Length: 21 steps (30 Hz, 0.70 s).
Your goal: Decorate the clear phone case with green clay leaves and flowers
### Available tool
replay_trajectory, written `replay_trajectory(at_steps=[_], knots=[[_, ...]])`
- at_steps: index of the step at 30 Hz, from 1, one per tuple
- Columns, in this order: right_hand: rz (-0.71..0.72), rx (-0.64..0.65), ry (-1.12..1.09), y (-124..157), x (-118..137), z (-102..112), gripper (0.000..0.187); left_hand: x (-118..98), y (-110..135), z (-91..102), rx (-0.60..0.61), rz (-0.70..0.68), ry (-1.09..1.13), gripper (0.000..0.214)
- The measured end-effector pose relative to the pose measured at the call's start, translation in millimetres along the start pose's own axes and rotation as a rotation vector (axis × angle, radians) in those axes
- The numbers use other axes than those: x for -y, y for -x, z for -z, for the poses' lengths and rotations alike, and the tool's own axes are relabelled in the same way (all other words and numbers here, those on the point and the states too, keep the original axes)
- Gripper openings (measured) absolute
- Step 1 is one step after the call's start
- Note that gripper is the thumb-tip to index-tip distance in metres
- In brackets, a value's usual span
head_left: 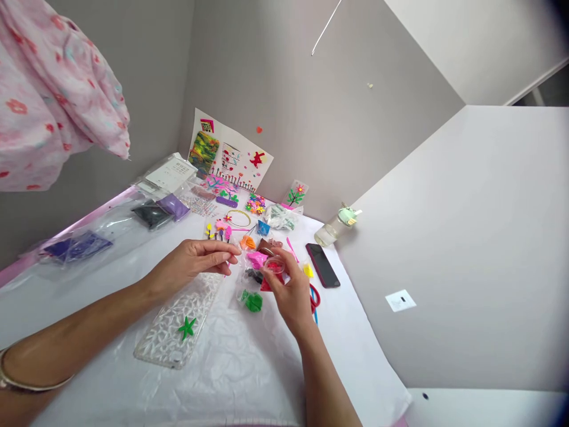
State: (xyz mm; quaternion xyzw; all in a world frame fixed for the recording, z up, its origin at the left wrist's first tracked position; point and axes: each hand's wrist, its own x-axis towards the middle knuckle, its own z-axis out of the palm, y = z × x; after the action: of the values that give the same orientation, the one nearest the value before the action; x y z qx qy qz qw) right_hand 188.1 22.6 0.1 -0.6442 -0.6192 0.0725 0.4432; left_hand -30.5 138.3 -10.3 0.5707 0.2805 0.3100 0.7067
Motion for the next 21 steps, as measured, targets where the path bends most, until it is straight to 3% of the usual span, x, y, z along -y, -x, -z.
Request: replay_trajectory(at_steps=[6, 10, 15, 18, 21], knots=[[0.019, 0.018, -0.014, 3.4, -1.1, -2.4, 0.038, 2.4, 1.4, -4.3, -0.011, 0.035, 0.101, 0.027], [0.091, 0.097, 0.021, 9.9, 1.4, -12.3, 0.043, -0.3, 3.9, -6.3, 0.002, 0.019, 0.096, 0.021], [0.238, 0.100, 0.126, 11.7, 0.0, -17.0, 0.045, 1.9, 5.8, -8.2, 0.060, 0.007, 0.019, 0.024], [0.309, 0.089, 0.173, 12.1, -0.3, -18.2, 0.048, 4.7, 9.2, -13.2, 0.056, -0.138, -0.146, 0.018], [0.359, 0.094, 0.198, 13.7, 1.4, -20.6, 0.053, 9.7, 13.1, -19.0, 0.018, -0.402, -0.324, 0.013]])
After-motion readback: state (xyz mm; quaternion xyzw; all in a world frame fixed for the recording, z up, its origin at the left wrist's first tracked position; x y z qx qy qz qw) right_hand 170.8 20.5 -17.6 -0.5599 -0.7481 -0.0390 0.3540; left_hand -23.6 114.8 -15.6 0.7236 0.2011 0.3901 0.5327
